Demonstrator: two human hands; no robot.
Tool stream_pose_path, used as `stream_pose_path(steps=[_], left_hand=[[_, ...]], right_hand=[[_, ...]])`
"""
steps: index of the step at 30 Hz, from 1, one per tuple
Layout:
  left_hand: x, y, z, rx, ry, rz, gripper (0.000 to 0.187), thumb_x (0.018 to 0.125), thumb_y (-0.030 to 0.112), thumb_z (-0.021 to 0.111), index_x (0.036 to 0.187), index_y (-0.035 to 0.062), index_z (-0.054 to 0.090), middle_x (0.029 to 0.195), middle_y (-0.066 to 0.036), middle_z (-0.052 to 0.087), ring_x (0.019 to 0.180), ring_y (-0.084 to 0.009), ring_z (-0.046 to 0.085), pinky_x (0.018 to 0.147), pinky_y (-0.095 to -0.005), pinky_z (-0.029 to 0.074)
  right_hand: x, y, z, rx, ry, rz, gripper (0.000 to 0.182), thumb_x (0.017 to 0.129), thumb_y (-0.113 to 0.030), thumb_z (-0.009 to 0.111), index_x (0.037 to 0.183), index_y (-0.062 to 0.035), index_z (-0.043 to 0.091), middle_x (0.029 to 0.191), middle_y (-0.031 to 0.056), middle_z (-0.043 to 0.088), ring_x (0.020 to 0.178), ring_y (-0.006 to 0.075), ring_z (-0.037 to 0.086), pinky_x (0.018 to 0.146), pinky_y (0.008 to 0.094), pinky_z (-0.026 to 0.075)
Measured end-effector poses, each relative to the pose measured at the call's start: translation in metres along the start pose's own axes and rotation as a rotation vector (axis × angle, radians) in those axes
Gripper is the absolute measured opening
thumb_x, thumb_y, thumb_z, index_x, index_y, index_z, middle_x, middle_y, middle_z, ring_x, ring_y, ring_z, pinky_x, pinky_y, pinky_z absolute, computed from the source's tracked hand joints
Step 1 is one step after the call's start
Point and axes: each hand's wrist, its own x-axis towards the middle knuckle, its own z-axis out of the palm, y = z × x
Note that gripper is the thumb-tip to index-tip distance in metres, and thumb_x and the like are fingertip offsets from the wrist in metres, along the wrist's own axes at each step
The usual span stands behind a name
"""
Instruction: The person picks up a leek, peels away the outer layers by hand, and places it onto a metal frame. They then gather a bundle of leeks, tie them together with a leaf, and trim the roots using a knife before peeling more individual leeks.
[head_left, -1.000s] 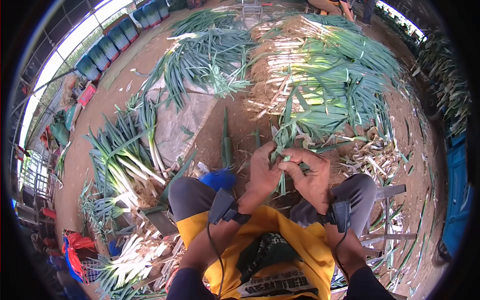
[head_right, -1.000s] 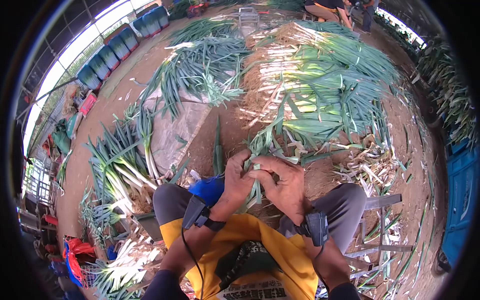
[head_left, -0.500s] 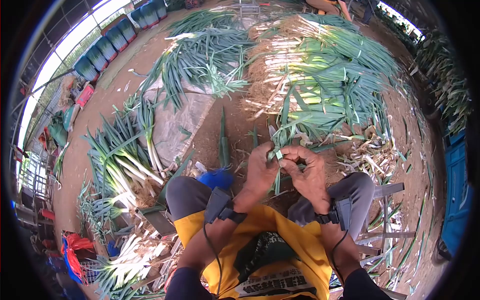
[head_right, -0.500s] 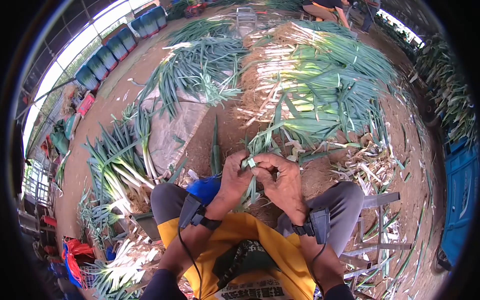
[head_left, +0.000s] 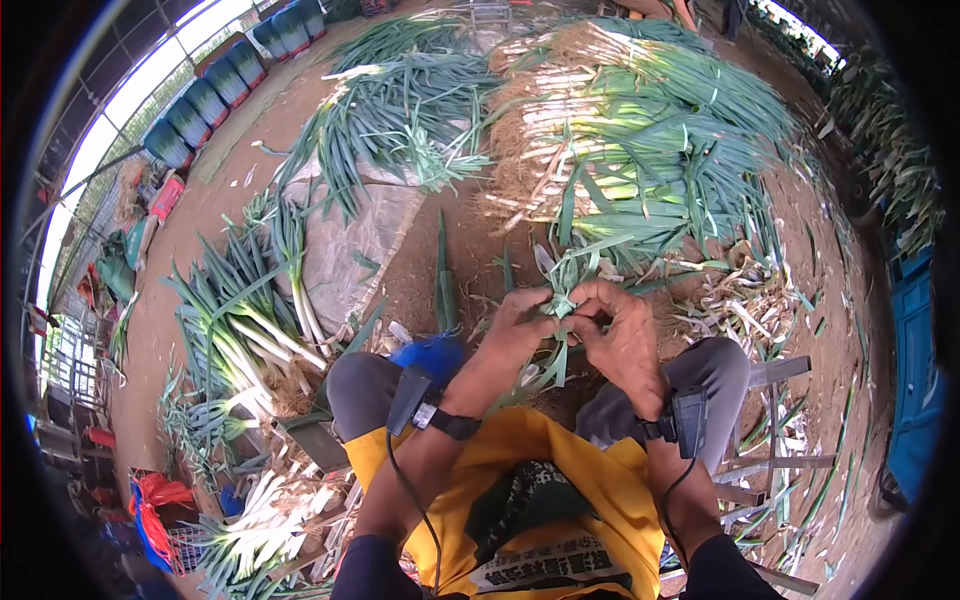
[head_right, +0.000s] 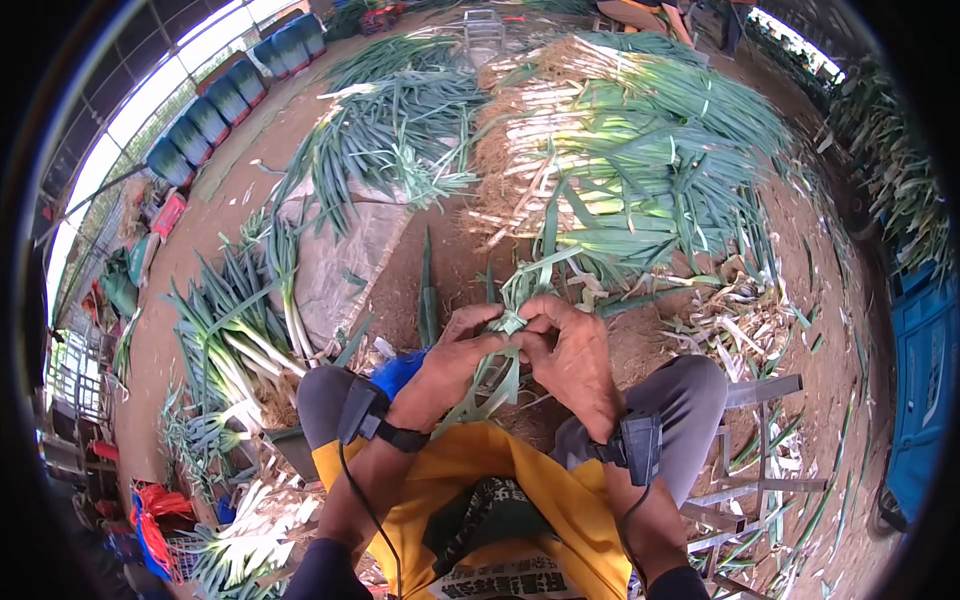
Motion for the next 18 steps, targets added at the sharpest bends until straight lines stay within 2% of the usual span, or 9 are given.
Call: stream_pose_path(steps=[2,5,9,11,15,18], left_hand=[[0.002,0.024,0.012,-0.081,0.119,-0.285,0.045,0.088,0.003,0.068,0.130,0.0098,0.055,0.129,-0.008,0.047,0.113,-0.0194,0.054,0.093,-0.0325,0.052],[0.002,0.011,0.013,0.017,0.056,-0.116,0.045,0.088,0.006,0.069,0.130,0.0074,0.054,0.127,-0.008,0.048,0.112,-0.0186,0.054,0.089,-0.0305,0.052],[0.006,-0.006,0.006,0.545,0.102,0.110,0.043,0.088,0.007,0.069,0.128,0.0068,0.054,0.125,-0.009,0.051,0.111,-0.0198,0.055,0.091,-0.0316,0.049],[0.006,-0.003,0.009,0.723,0.075,0.282,0.042,0.088,0.008,0.070,0.127,0.0071,0.054,0.123,-0.010,0.054,0.110,-0.0213,0.055,0.092,-0.0330,0.047],[0.010,-0.012,0.010,0.821,0.118,0.364,0.043,0.087,0.007,0.071,0.127,0.0077,0.055,0.121,-0.012,0.057,0.110,-0.0256,0.056,0.095,-0.0349,0.046],[0.009,-0.011,0.010,0.855,0.114,0.419,0.043,0.087,0.008,0.072,0.127,0.0075,0.055,0.120,-0.012,0.057,0.110,-0.0274,0.056,0.095,-0.0354,0.046]], right_hand=[[0.000,0.002,-0.001,-0.074,0.033,-0.007,0.016,0.077,0.005,0.067,0.091,0.0003,0.060,0.070,0.0136,0.068,0.060,0.0233,0.068,0.057,0.0331,0.052],[0.002,0.012,0.000,-0.141,0.069,-0.026,0.016,0.075,0.003,0.068,0.089,0.0005,0.060,0.068,0.0137,0.067,0.059,0.0255,0.067,0.056,0.0347,0.052],[0.002,0.007,0.001,-0.223,0.113,-0.014,0.016,0.072,0.002,0.067,0.085,-0.0011,0.058,0.067,0.0132,0.062,0.059,0.0288,0.063,0.057,0.0383,0.050],[0.003,0.011,0.006,-0.274,0.195,-0.141,0.015,0.071,0.003,0.064,0.083,-0.0021,0.056,0.068,0.0131,0.059,0.061,0.0302,0.061,0.058,0.0397,0.048],[0.003,0.018,0.014,-0.328,0.296,-0.241,0.016,0.070,0.003,0.060,0.083,-0.0032,0.054,0.072,0.0138,0.055,0.065,0.0328,0.058,0.061,0.0418,0.047],[-0.001,0.012,0.018,-0.315,0.323,-0.204,0.016,0.071,0.003,0.060,0.085,-0.0014,0.053,0.072,0.0150,0.056,0.064,0.0319,0.058,0.061,0.0415,0.046]])
